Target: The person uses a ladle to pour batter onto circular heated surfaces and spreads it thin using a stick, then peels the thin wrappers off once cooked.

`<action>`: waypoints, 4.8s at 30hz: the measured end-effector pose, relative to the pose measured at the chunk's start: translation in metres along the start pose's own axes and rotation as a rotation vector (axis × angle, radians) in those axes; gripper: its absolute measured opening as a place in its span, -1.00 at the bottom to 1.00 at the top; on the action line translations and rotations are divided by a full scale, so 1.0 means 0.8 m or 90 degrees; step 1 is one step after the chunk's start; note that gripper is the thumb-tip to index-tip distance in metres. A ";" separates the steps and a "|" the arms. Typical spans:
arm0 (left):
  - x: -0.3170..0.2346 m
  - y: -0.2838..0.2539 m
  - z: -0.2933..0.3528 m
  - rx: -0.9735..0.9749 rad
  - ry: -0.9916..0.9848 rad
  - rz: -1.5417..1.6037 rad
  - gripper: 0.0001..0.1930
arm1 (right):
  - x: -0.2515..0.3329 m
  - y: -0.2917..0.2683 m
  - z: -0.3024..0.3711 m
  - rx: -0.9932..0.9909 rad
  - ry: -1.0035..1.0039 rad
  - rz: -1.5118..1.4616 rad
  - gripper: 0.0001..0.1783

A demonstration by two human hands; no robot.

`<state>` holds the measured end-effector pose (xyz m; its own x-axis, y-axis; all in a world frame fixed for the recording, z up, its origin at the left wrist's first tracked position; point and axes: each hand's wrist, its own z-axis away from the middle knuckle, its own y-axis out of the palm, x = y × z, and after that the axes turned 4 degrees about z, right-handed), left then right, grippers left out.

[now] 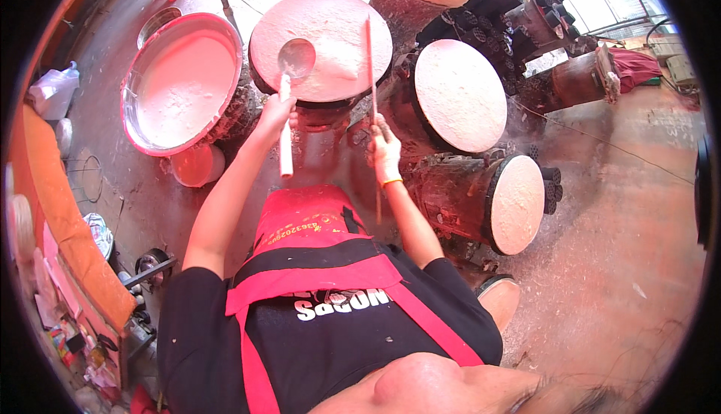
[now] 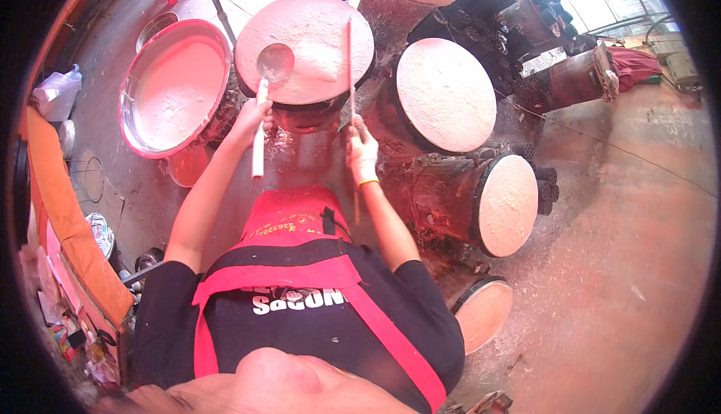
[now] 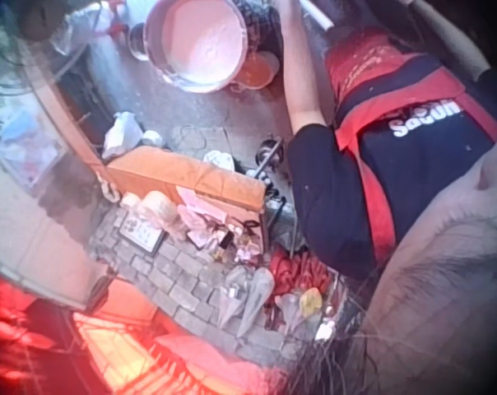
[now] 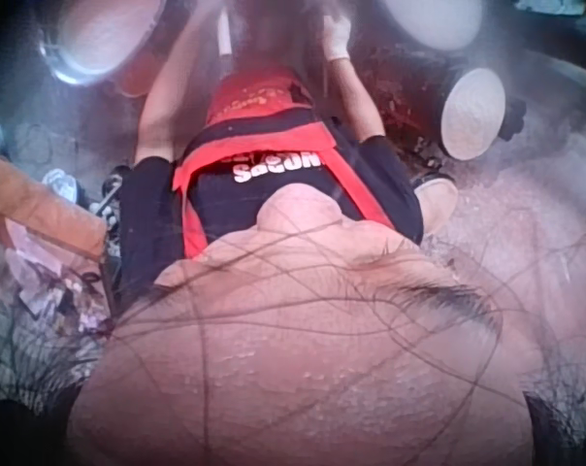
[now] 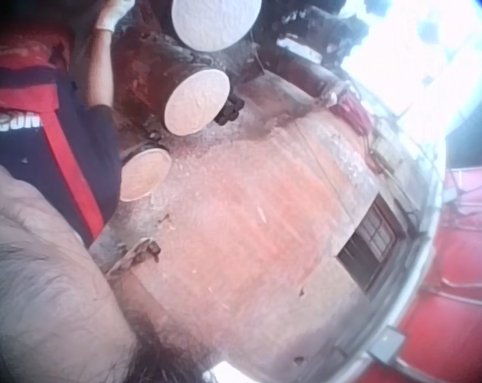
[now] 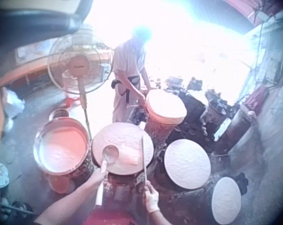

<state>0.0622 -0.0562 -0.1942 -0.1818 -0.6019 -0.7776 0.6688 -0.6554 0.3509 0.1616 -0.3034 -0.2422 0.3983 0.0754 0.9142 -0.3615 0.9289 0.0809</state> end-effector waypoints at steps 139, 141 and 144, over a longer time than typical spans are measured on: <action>0.225 0.630 0.494 1.243 0.614 -0.360 -0.85 | -0.002 -0.188 0.494 -1.358 0.039 -0.033 -0.48; 0.180 0.631 0.485 1.242 0.351 -0.450 -0.84 | 0.028 -0.202 0.506 -1.144 -0.213 -0.551 -0.52; 0.165 0.618 0.415 1.221 0.112 -0.455 -0.72 | 0.049 -0.181 0.491 -1.233 -0.251 -0.628 -0.63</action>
<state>0.1293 -0.6109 0.0501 0.1230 -0.1115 -0.9861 -0.9455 -0.3150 -0.0823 -0.1018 -0.5774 -0.0618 -0.3568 -0.3323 0.8731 0.9258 -0.2509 0.2829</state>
